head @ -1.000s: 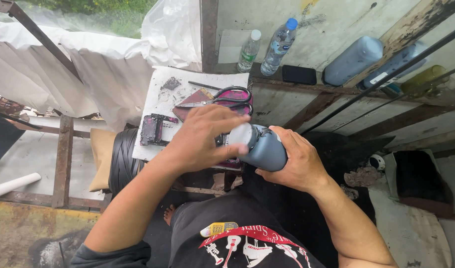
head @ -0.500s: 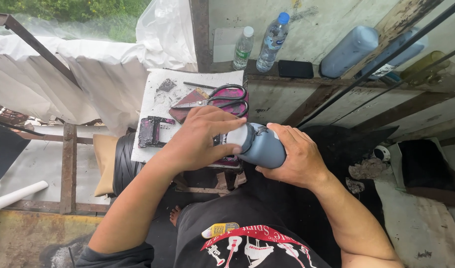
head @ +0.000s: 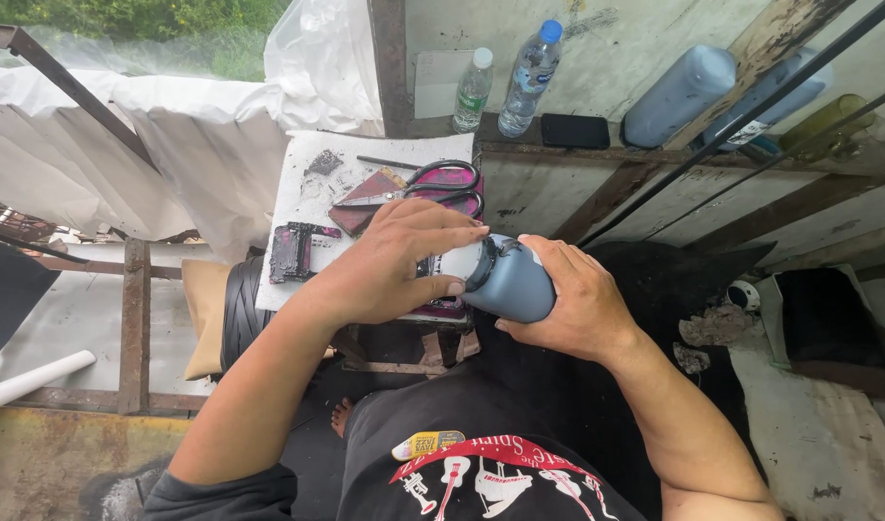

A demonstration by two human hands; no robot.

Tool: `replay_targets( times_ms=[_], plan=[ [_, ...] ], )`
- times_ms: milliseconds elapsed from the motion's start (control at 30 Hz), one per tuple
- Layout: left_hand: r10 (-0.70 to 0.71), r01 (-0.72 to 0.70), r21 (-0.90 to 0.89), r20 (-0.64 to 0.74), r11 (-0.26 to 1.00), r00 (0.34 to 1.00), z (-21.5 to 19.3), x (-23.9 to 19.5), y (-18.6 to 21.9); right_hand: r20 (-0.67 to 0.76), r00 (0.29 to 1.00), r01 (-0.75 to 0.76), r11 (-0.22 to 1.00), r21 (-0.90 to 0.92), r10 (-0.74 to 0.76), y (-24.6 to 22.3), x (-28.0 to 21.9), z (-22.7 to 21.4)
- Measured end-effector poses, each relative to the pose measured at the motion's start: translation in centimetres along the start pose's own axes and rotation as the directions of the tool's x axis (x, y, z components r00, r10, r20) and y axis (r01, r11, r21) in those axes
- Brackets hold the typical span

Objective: Trimming a small component with scissors and applying liquid dye from a bottle into a small frame on a workbench.

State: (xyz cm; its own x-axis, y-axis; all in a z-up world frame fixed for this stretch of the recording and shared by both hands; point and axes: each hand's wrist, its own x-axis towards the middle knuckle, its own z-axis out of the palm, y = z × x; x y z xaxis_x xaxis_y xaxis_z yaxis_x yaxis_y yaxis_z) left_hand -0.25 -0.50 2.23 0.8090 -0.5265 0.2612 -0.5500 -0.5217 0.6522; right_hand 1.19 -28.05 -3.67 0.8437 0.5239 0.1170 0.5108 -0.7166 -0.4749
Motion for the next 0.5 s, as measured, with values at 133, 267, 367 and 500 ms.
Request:
replay_targets(
  times_ms=[133, 267, 367, 500],
  plan=[
    [-0.074, 0.083, 0.15, -0.063, 0.985, 0.995, 0.4, 0.1, -0.5, 0.0, 1.0, -0.026, 0.998, 0.062, 0.026, -0.5, -0.3, -0.6],
    [-0.028, 0.032, 0.069, -0.051, 0.997, 0.998, 0.6, -0.1, -1.0, -0.02, 1.0, -0.011, 0.999, 0.04, 0.012, -0.4, -0.2, -0.3],
    [0.038, -0.034, 0.035, -0.109, 0.999, 0.993, 0.0, -0.7, -0.8, -0.016, 0.996, -0.086, 0.986, 0.141, 0.089, 0.6, -0.7, 0.5],
    [0.071, -0.065, 0.033, -0.278, 0.997, 0.958, -1.8, -3.2, -1.5, -0.025, 0.97, -0.224, 0.924, 0.309, 0.243, 3.7, -3.4, 1.2]
  ],
)
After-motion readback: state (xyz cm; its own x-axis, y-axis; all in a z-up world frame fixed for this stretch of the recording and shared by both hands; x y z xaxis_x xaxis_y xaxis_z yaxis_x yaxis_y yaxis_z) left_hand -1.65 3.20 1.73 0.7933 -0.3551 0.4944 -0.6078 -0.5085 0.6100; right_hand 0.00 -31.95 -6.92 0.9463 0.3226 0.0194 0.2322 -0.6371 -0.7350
